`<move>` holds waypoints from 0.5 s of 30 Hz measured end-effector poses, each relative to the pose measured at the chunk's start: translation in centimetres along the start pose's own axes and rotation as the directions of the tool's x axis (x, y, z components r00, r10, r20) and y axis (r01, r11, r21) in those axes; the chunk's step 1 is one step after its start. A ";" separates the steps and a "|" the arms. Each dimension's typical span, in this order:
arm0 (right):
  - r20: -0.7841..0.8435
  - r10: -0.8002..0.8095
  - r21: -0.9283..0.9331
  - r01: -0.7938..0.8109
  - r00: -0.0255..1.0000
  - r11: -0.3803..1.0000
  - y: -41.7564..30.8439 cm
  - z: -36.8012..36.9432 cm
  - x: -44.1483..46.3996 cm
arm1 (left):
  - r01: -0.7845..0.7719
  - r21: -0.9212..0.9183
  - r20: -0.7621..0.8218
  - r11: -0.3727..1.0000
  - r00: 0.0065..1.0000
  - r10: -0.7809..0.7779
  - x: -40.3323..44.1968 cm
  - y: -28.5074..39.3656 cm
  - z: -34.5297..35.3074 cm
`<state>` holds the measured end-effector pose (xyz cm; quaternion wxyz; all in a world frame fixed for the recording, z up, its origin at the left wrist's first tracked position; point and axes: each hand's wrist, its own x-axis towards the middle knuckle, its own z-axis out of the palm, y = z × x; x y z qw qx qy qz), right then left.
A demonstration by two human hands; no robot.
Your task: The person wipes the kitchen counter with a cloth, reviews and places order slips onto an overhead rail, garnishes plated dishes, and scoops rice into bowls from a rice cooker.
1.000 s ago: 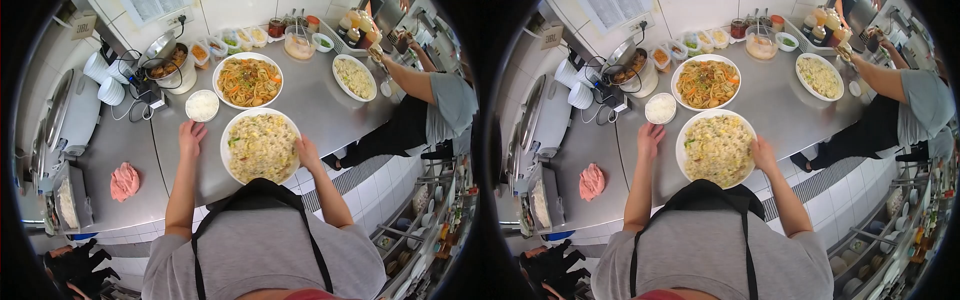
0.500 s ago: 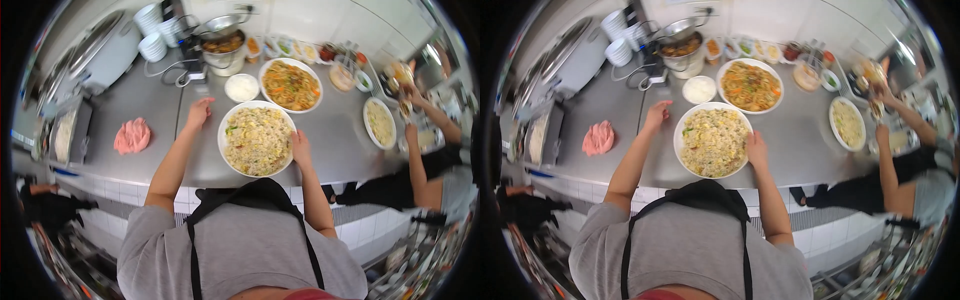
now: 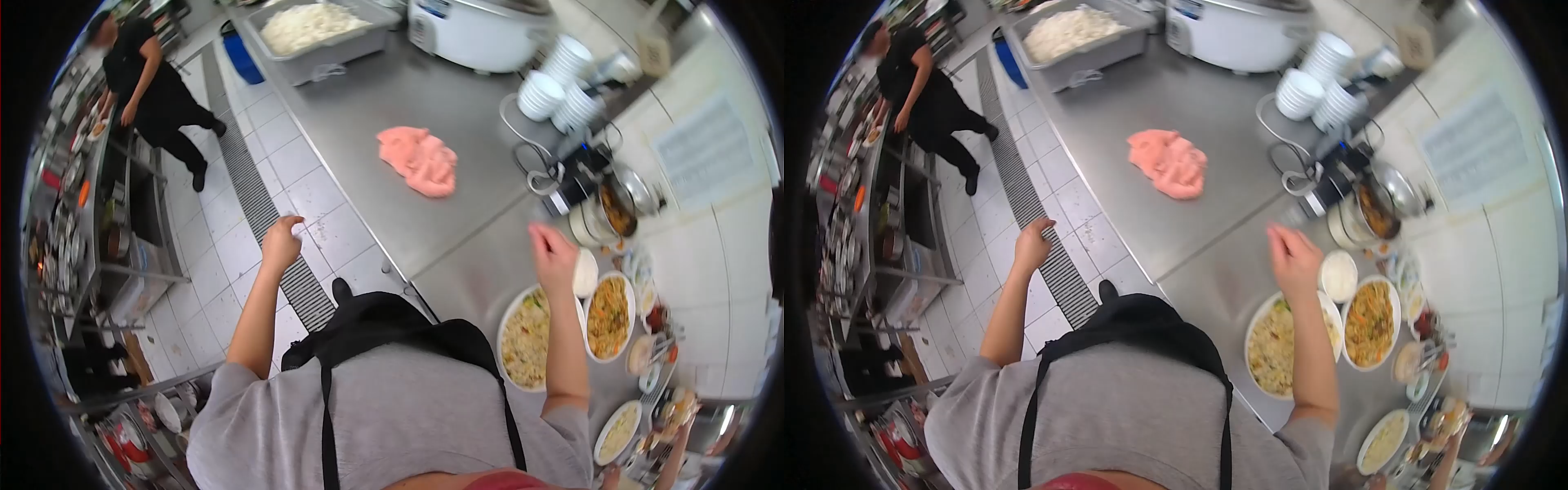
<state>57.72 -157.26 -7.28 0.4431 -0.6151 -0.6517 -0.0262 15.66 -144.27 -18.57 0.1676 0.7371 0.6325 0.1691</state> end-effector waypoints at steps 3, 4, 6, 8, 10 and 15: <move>0.331 0.079 0.102 -0.119 0.940 0.988 -1.9 9.0 7.2 | 0.262 -0.052 0.085 0.964 0.963 -0.257 -1.9 -11.0 3.0; 0.355 -0.230 0.044 0.229 0.906 0.972 -0.7 12.9 9.0 | 0.309 -0.033 0.088 0.950 0.948 -0.306 -2.6 -12.9 2.9; 0.376 -0.547 0.043 0.576 0.747 0.816 1.2 20.2 11.1 | 0.380 -0.110 0.071 0.918 0.925 -0.374 -3.8 -16.5 2.1; 0.491 -0.286 -0.010 0.333 0.823 0.943 3.1 26.5 12.0 | 0.449 -0.195 0.039 0.872 0.892 -0.451 -4.1 -18.0 0.6; 0.289 -0.205 -0.219 0.272 0.935 0.937 3.1 33.6 13.9 | 0.507 -0.429 0.077 0.747 0.845 -0.529 -2.5 -18.8 -0.9; 0.518 0.135 0.524 -0.438 0.845 0.730 -13.1 41.7 12.2 | 0.270 -0.896 0.158 0.352 0.936 -0.316 5.8 -14.3 -2.0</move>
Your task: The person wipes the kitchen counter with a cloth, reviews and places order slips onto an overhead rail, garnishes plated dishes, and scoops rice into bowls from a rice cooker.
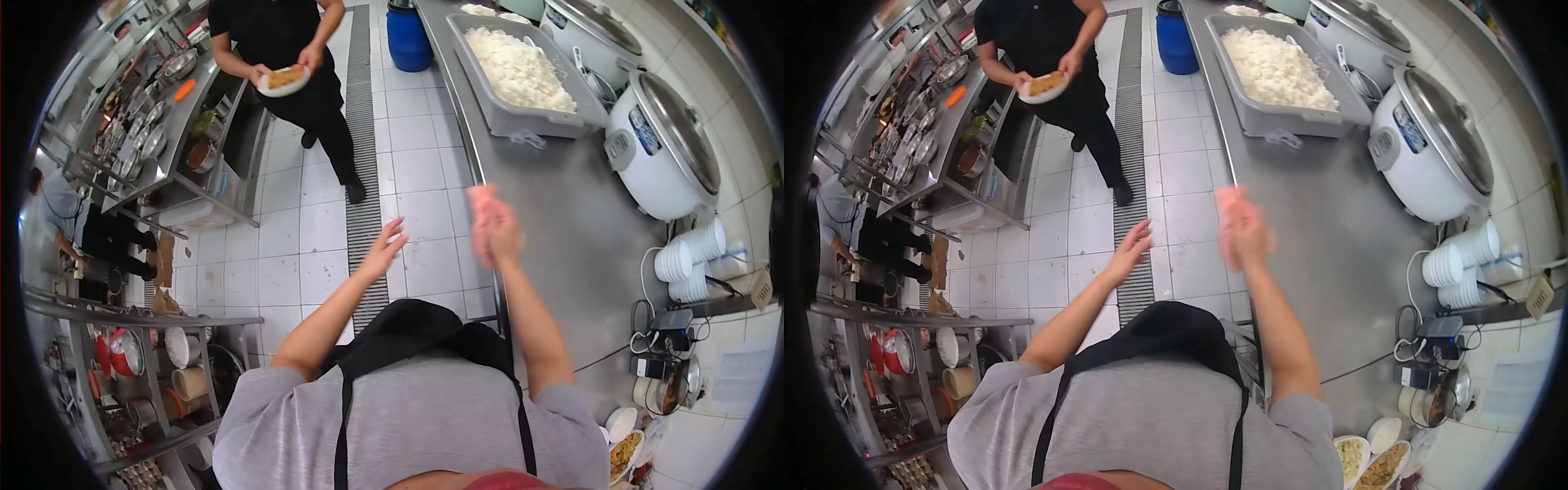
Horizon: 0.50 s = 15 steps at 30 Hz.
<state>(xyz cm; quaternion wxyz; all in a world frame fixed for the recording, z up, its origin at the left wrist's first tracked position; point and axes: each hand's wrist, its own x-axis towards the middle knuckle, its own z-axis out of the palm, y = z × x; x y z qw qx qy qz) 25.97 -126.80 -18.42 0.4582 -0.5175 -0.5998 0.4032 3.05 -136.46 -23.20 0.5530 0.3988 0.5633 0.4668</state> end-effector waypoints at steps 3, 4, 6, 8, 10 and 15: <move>0.059 -0.339 0.231 0.318 0.939 0.919 1.2 9.3 -1.8 | -0.068 -0.440 -0.017 0.895 0.998 0.068 2.4 3.3 5.7; -0.053 -0.248 0.203 0.254 0.967 0.946 -1.8 9.9 -1.8 | -0.187 -0.552 -0.028 0.813 0.978 0.206 3.2 3.9 6.6; -0.189 -0.136 0.173 0.170 0.972 0.970 -3.0 9.2 -0.1 | -0.260 -0.657 -0.029 0.708 0.947 0.321 3.7 5.1 7.5; -0.263 -0.484 -0.213 0.439 0.835 0.873 -1.5 6.3 2.0 | -0.354 -0.122 0.071 0.927 0.929 0.363 3.2 5.6 8.4; -0.211 -0.444 -0.180 0.411 0.871 0.893 -2.4 4.6 1.9 | -0.469 -0.086 0.051 0.879 0.879 0.474 3.9 4.4 9.2; -0.410 -0.131 -0.109 0.094 0.903 0.990 2.4 -1.5 1.2 | -0.123 -0.164 0.528 0.979 0.827 0.192 -0.1 6.8 8.3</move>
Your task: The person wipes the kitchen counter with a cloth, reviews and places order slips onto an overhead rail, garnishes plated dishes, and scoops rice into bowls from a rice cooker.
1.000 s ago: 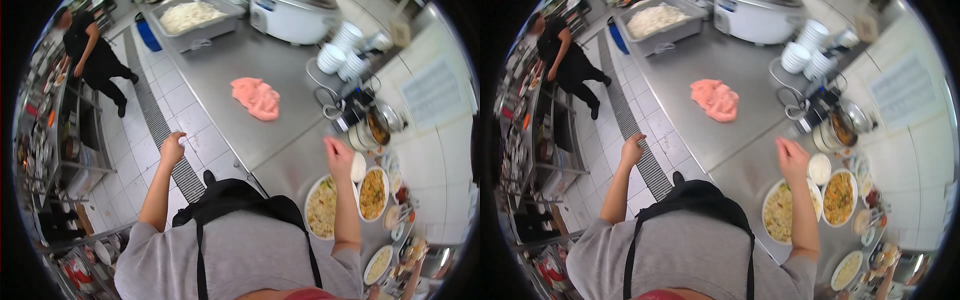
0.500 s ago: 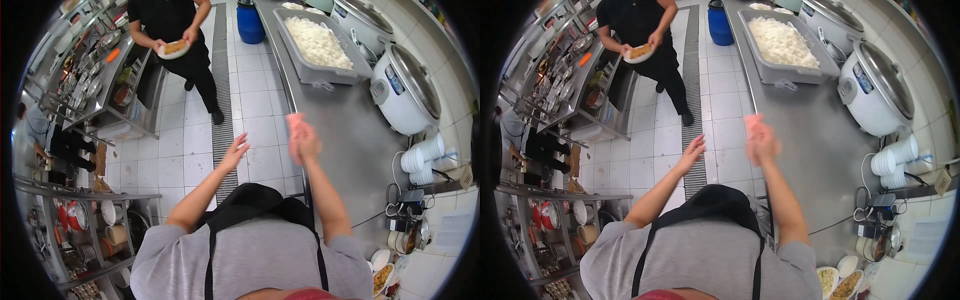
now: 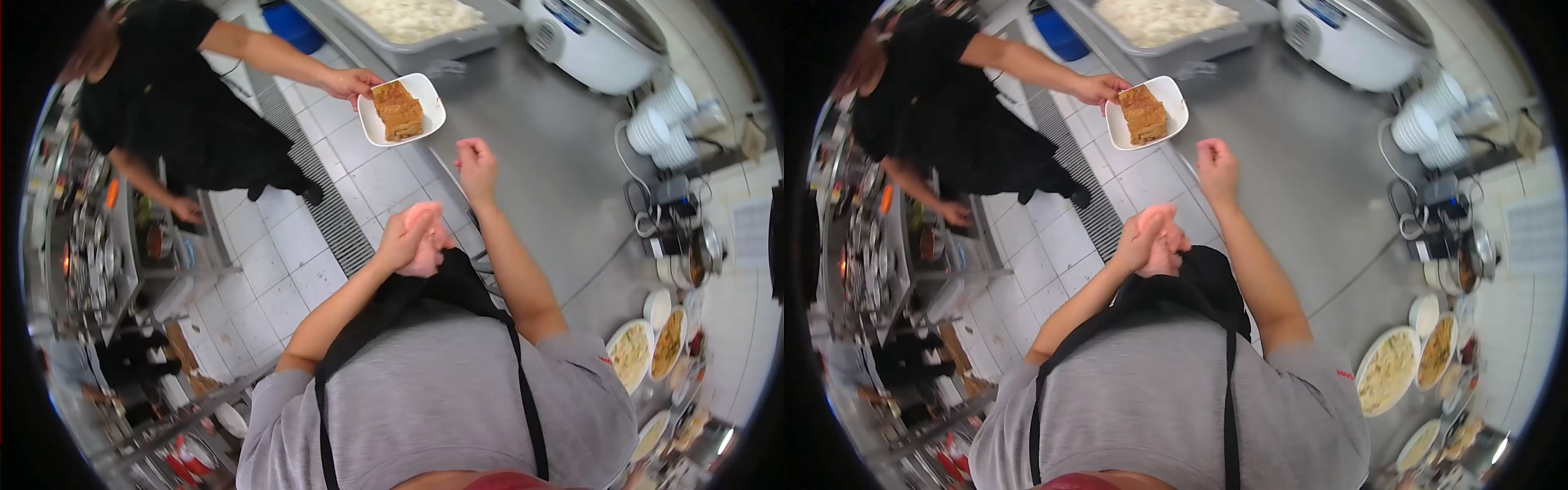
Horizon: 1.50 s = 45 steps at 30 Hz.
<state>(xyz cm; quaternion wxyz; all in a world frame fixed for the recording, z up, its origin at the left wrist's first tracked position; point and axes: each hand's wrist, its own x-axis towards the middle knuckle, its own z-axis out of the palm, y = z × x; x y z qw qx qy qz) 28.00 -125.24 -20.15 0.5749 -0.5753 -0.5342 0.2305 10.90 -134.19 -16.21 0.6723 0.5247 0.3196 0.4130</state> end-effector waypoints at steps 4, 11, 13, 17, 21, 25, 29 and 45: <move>-0.160 0.417 0.289 -0.362 0.895 0.886 2.5 -6.8 1.3 | 0.278 -0.193 -0.023 0.941 0.957 -0.288 0.1 0.3 1.0; 0.133 0.725 0.299 -0.725 0.676 0.620 0.3 -7.4 3.5 | -0.036 -0.151 -0.103 0.988 0.994 0.020 3.8 -4.1 2.1; 0.091 0.727 0.378 -0.699 0.681 0.607 0.4 -5.7 4.4 | -0.040 -0.004 -0.114 0.999 0.993 0.040 4.4 -5.9 1.5; -0.007 0.716 0.404 -0.653 0.698 0.640 2.6 -4.5 7.5 | 0.045 0.377 0.014 0.925 0.998 -0.054 6.4 -3.6 0.8; -0.043 0.736 0.358 -0.677 0.676 0.643 2.2 -6.8 8.0 | -0.529 0.800 0.341 0.283 0.789 0.511 9.8 0.5 0.4; -0.109 0.650 0.038 -0.650 0.752 0.759 1.7 -14.0 4.8 | -0.320 0.912 0.216 0.255 0.906 0.364 12.3 4.5 -0.6; -0.230 0.632 -0.117 -0.666 0.740 0.737 1.9 -21.9 0.6 | 0.142 0.265 0.142 0.954 0.973 -0.184 15.5 7.4 0.6; -0.623 0.267 -0.299 -0.539 0.735 0.787 1.9 -33.2 -12.5 | 0.421 -0.128 0.418 0.898 0.844 -0.336 18.2 -3.8 12.9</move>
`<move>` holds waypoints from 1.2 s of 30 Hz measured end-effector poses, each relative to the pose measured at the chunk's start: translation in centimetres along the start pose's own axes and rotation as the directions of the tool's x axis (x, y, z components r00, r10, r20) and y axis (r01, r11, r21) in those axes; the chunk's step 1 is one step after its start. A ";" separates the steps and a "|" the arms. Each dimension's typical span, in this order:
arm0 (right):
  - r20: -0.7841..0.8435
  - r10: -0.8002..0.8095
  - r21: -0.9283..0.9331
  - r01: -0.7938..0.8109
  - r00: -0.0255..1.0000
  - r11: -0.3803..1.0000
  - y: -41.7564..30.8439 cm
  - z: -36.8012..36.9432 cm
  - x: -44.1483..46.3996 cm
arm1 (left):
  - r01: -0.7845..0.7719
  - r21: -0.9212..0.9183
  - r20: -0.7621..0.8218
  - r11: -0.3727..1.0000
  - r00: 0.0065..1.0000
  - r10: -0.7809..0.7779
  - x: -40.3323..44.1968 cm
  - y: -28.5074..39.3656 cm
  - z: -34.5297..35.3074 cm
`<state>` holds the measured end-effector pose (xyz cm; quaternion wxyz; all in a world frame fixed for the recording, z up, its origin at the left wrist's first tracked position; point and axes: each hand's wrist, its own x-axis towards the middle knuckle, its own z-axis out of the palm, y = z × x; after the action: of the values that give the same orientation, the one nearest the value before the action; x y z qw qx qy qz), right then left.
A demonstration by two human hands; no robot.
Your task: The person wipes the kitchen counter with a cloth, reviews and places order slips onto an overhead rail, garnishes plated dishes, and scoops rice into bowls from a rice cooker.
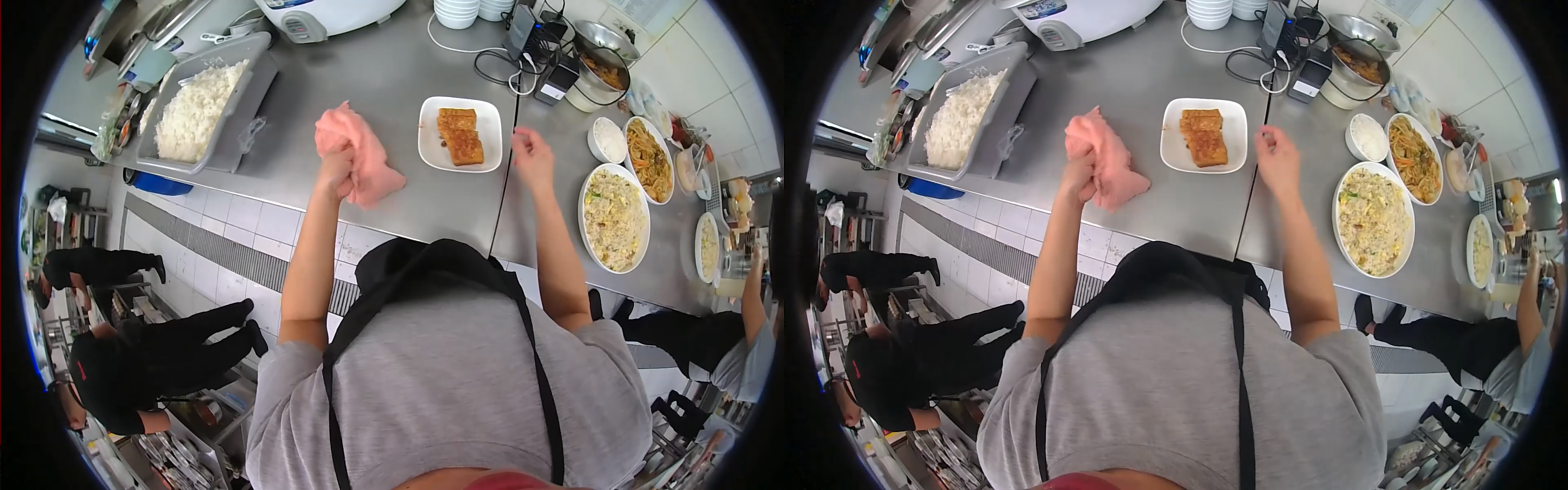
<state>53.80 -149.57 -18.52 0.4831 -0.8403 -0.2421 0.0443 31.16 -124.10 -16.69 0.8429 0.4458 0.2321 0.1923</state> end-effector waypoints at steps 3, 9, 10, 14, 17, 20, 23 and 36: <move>0.254 0.317 0.198 -0.370 0.914 0.908 -2.7 0.4 -2.7 | 0.191 0.276 -0.060 0.942 0.981 -0.182 2.1 -2.2 2.2; 0.412 0.190 0.218 -0.298 0.891 0.929 -2.1 2.0 -2.8 | -0.036 0.898 0.039 0.438 0.999 0.003 4.6 -3.5 7.9; 0.388 0.131 0.216 -0.228 0.912 0.950 -1.9 2.2 -2.6 | -0.122 0.991 0.114 0.059 0.986 0.119 5.4 -3.4 8.3; 0.404 0.117 0.191 -0.208 0.907 0.959 -1.9 1.7 -2.1 | -0.155 0.959 0.115 0.236 0.978 0.175 9.5 -4.5 6.9; 0.423 0.140 0.208 -0.246 0.895 0.947 -2.2 1.3 -1.8 | -0.251 0.968 0.248 -0.003 0.958 0.145 9.2 -1.7 8.8; 0.431 0.151 0.315 -0.305 0.889 0.899 -1.0 1.8 -0.8 | 0.515 0.853 -0.511 0.081 0.857 -0.064 8.2 2.0 11.6; 0.359 0.161 0.210 -0.248 0.919 0.946 0.5 1.4 1.4 | -0.204 0.830 0.101 0.519 0.970 0.220 13.5 -2.1 1.5; 0.463 0.266 0.427 -0.476 0.846 0.769 -0.9 -0.9 -4.2 | 0.131 0.809 -0.058 0.573 0.988 -0.144 3.7 -6.9 6.7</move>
<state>50.03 -151.75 -17.96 0.6198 -0.6816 -0.1338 0.3653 38.77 -130.22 -19.93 0.5608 0.7628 0.3218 -0.0037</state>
